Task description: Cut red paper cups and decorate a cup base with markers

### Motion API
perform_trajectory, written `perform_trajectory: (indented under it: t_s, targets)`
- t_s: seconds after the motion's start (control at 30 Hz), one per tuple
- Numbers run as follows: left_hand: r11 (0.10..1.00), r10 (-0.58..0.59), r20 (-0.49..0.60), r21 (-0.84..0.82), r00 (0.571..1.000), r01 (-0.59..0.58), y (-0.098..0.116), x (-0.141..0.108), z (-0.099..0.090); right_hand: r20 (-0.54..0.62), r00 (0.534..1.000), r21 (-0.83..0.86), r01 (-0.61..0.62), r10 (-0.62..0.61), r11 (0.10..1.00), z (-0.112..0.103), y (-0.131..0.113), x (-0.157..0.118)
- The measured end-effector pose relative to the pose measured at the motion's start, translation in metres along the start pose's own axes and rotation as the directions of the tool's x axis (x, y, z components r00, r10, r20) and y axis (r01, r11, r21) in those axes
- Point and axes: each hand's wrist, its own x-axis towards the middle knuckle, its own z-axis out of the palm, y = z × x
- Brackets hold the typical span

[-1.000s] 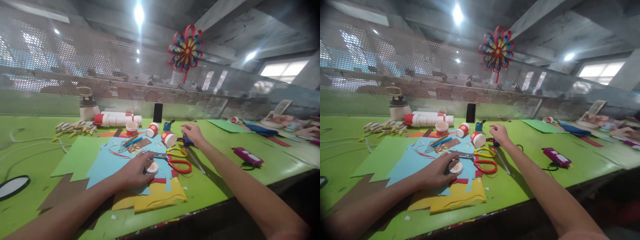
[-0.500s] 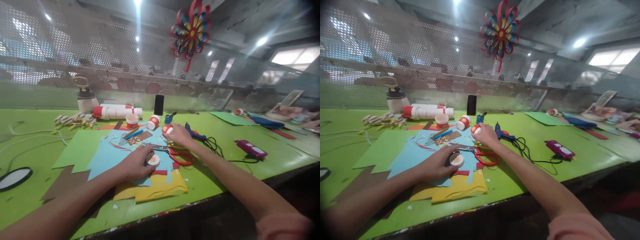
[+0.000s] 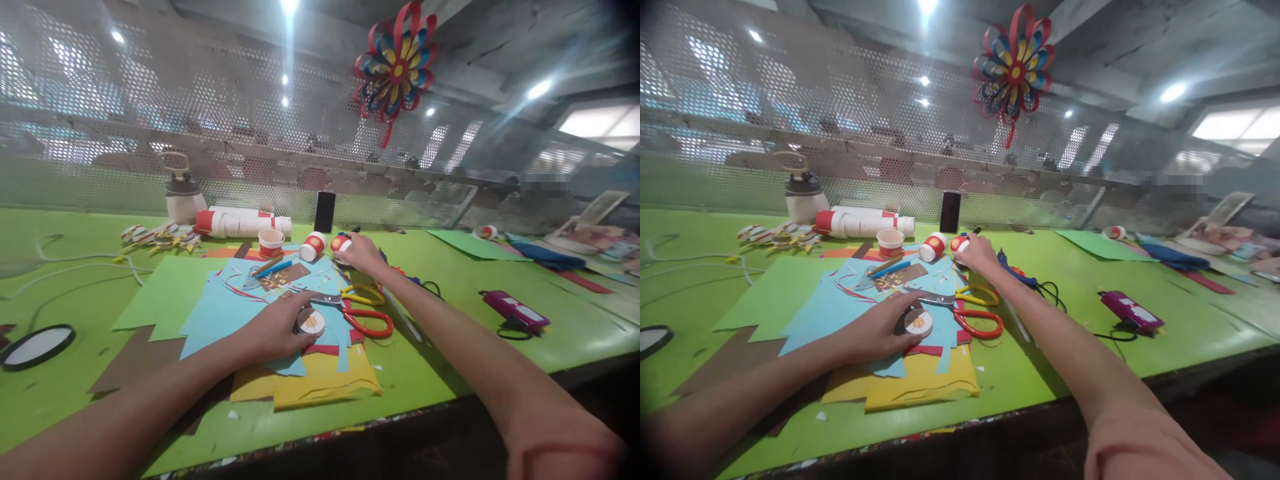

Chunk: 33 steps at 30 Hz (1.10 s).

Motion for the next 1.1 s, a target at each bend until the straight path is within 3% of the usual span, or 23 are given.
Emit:
perform_trajectory:
  t_s: [0.27, 0.73, 0.97, 1.1]
  targets:
    - [0.999, 0.023, -0.011, 0.024, 1.0, -0.023, -0.001, 0.0, 0.002, -0.066, 0.996, 0.03, 0.065, -0.063, 0.997, 0.009, 0.0, -0.002]
    - [1.0, -0.018, -0.008, -0.013, 1.0, 0.018, 0.0, 0.001, 0.001, -0.303, 0.94, 0.259, 0.238, -0.156, 0.936, -0.027, 0.004, -0.05]
    - [0.997, -0.026, -0.041, -0.068, 0.999, 0.023, 0.001, -0.001, 0.003, -0.334, 0.942, 0.382, 0.149, -0.014, 0.912, -0.029, 0.017, -0.045]
    - [0.995, -0.048, -0.049, -0.086, 0.998, 0.044, -0.001, -0.002, 0.006, -0.231, 0.97, 0.428, 0.028, 0.079, 0.904, -0.028, 0.034, -0.037]
